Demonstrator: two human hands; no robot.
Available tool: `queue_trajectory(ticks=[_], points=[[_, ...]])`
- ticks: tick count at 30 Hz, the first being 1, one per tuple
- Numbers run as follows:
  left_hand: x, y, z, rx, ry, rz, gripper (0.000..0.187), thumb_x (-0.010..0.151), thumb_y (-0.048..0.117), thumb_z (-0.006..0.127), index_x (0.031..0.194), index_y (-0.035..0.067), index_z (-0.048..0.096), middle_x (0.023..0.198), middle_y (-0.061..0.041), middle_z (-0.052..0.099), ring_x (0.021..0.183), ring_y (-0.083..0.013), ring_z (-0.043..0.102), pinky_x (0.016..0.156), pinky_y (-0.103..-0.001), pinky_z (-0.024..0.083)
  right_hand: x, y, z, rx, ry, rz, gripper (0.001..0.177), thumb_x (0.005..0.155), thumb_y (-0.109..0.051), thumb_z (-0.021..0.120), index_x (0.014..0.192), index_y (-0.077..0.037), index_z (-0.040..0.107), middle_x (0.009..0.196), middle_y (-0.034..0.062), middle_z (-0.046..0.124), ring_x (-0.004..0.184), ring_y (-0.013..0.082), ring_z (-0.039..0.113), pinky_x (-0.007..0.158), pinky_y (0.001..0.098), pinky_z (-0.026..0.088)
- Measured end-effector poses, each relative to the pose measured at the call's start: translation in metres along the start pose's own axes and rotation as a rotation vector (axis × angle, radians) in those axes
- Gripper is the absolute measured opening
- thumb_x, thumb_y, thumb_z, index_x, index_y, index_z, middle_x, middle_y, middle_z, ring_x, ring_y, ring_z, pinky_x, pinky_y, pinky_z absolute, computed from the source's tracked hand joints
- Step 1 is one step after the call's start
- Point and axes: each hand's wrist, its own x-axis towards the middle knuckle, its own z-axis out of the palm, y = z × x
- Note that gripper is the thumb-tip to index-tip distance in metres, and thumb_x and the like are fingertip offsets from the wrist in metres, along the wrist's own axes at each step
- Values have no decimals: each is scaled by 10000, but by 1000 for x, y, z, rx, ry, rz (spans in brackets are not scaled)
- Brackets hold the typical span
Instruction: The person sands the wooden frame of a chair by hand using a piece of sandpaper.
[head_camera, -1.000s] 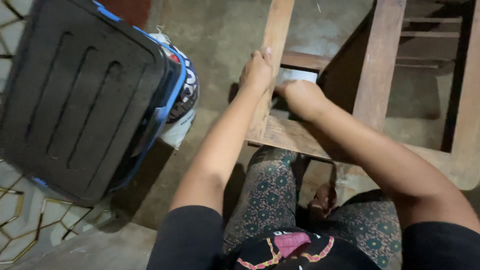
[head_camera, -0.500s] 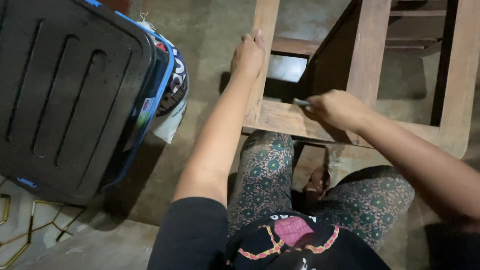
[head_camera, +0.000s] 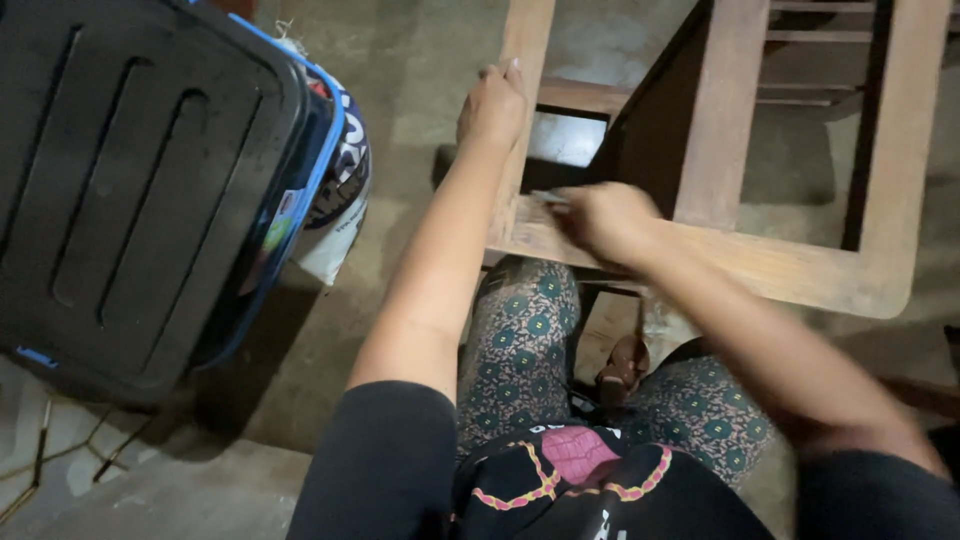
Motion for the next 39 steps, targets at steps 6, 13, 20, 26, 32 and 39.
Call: queue_trajectory(ticks=[6,13,20,26,32,39], points=[[-6,1,1,11,-3,-29,595,1037,515,235,1230,88,602,1234,-196,713,1095,-436,693,854,-573,539,-8,11,13,173,270,-244,336,966,-214,670,1286,-144,746,949,178,798,801,430,747,619,504,519],[14,-7,13,31,27,-41,605,1025,545,251,1237,75,568,1255,-224,706,1138,-472,680,922,-614,525,5,18,17,96,223,-159,136,981,-217,645,942,-133,745,759,87,756,638,308,713,553,455,520],[23,-16,22,48,72,-13,619,1017,569,279,1191,76,610,1250,-264,703,1178,-502,654,971,-627,499,-18,27,3,235,209,-142,98,1034,-235,692,995,-163,745,736,28,733,621,212,689,602,399,550],[4,-1,6,35,5,-55,634,1036,550,241,1269,55,562,1262,-232,700,1137,-459,679,893,-592,529,-30,14,-26,269,43,67,150,1055,-228,662,1097,-132,770,783,52,751,633,188,697,577,358,562],[15,-10,19,68,71,-24,605,1033,555,284,1208,61,586,1247,-261,695,1163,-497,657,946,-626,498,16,14,23,251,253,-213,129,955,-70,674,971,-112,795,782,64,782,668,276,742,670,445,588],[17,-12,17,54,75,-22,630,1017,586,269,1195,72,588,1243,-268,702,1156,-506,663,961,-620,506,-15,49,-6,169,161,-88,339,1024,-236,679,728,-86,614,643,111,646,587,304,566,618,393,415]])
